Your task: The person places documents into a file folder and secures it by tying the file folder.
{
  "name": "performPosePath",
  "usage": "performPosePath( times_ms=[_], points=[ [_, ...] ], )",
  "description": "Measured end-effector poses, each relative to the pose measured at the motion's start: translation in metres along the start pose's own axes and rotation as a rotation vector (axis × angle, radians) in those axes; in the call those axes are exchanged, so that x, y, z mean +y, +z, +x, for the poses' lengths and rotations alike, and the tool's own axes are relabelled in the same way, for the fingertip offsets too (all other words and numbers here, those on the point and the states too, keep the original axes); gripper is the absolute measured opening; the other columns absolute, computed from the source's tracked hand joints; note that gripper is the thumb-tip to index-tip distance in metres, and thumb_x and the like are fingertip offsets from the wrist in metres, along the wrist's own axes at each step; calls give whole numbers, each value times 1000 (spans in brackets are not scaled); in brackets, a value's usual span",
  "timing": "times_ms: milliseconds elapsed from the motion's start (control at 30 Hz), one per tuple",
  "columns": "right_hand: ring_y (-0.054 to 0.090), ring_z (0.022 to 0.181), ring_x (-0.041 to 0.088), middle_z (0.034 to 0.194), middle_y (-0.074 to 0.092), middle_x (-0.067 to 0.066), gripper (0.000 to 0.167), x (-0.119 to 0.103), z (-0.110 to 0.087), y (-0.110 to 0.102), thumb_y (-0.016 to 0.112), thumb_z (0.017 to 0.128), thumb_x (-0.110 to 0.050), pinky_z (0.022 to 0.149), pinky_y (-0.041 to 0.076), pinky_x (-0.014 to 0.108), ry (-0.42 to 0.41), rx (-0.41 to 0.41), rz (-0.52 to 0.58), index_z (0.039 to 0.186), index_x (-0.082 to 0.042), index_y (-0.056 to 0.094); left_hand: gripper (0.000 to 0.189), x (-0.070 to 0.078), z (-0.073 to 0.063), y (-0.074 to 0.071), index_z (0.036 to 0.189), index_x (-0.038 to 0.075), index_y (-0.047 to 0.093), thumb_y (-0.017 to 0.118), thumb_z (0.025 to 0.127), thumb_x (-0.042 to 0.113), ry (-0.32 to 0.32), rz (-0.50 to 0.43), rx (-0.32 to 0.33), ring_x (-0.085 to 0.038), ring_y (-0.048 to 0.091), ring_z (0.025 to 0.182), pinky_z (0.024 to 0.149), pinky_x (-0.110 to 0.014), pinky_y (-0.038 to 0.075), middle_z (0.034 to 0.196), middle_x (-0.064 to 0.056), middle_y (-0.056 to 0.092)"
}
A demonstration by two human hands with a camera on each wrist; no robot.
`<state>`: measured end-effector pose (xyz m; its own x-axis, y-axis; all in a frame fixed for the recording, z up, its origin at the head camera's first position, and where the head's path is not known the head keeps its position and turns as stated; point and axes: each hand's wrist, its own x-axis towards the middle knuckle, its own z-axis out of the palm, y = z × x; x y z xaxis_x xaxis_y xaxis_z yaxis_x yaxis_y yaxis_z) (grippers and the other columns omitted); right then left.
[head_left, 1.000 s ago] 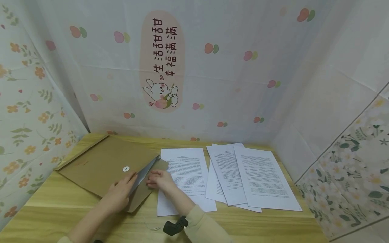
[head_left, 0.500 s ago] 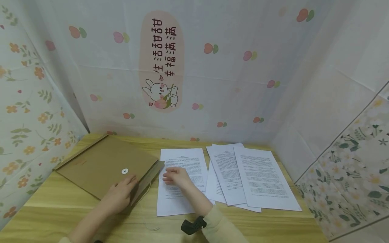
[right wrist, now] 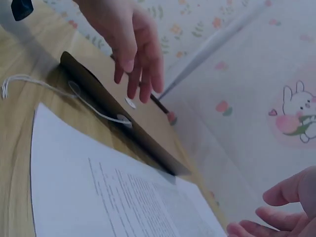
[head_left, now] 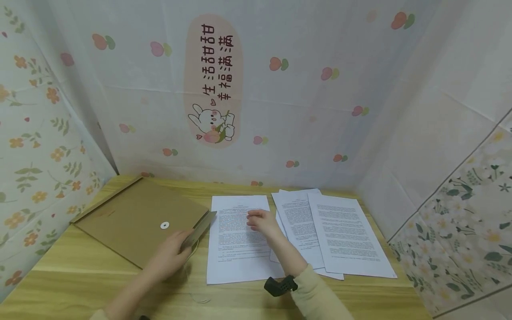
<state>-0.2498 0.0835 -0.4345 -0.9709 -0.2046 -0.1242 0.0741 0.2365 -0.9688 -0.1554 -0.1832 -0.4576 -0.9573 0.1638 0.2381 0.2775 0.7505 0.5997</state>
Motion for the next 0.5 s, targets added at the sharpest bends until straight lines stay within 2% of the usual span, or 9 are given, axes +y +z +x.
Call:
performPosePath(
  times_ms=[133, 300, 433, 500],
  points=[
    [58, 110, 34, 127, 55, 23, 37, 12, 8, -14, 55, 92, -7, 92, 49, 41, 25, 39, -66, 125, 9, 55, 45, 6, 4, 6, 129, -9, 52, 59, 87, 4, -111, -164, -2, -37, 58, 105, 89, -52, 48, 114, -22, 62],
    [55, 114, 40, 128, 53, 25, 37, 19, 11, -28, 54, 93, -10, 95, 45, 46, 60, 58, -125, 125, 7, 56, 38, 10, 10, 16, 125, -13, 53, 58, 90, 2, -203, -377, -15, -33, 61, 105, 90, -47, 49, 111, -21, 65],
    [54, 114, 41, 131, 52, 25, 41, 26, 19, -37, 54, 94, -13, 98, 42, 49, 87, 85, -152, 130, 5, 53, 41, 12, 12, 22, 126, -16, 51, 57, 91, 5, -287, -525, -78, -33, 61, 104, 86, -44, 51, 116, -25, 62],
    [51, 118, 41, 135, 49, 25, 45, 30, 23, -40, 54, 94, -15, 100, 40, 49, 100, 92, -157, 134, 5, 49, 44, 12, 13, 24, 128, -18, 48, 55, 91, 6, -335, -584, -119, -37, 58, 108, 86, -44, 51, 121, -28, 58]
  ],
)
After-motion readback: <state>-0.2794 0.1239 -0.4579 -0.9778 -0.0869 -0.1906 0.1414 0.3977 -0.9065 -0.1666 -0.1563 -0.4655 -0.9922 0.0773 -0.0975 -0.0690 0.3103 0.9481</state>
